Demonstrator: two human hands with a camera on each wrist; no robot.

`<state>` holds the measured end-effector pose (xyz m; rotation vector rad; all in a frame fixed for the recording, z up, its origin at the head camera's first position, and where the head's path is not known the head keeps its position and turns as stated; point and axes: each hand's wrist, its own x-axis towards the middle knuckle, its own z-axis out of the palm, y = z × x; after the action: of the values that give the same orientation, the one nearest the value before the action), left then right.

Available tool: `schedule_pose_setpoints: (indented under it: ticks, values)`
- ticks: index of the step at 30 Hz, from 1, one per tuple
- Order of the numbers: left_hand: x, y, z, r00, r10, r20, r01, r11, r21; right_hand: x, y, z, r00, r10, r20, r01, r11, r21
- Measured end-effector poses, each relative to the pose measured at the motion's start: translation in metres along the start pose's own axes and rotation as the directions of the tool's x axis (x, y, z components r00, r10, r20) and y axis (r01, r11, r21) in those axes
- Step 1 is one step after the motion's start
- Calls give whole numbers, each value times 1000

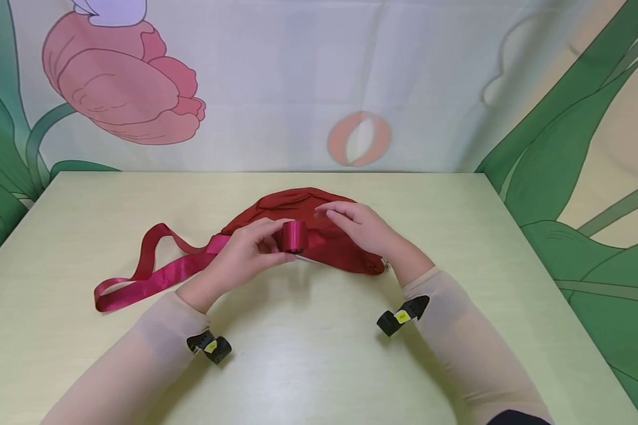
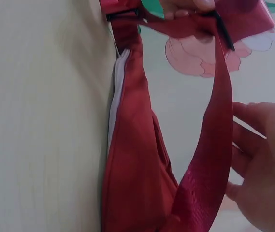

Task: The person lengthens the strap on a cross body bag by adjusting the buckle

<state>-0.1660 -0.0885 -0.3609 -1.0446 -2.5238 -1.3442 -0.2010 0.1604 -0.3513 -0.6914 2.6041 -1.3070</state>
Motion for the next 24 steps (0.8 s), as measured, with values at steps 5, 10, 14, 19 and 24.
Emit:
schedule_pose_setpoints:
  ticks: [5,10,14,19,24]
  values:
    - [0,0,1,1000,6,-6,-6,1000,-16,0,5,-4,992,21,121,-3,989,-147]
    - [1,1,4,1000,9,-8,-10,1000,-24,-1,8,-3,993,50,109,-37,992,-123]
    - [2,2,5,1000,2,-14,-2,1000,-18,-1,8,-3,996,56,76,-51,997,-65]
    - [4,2,9,1000,1,-22,-1,1000,-22,-3,4,-4,997,45,69,-45,999,0]
    - [7,4,14,1000,0,-23,-1,999,-43,-3,0,0,996,29,81,-31,999,19]
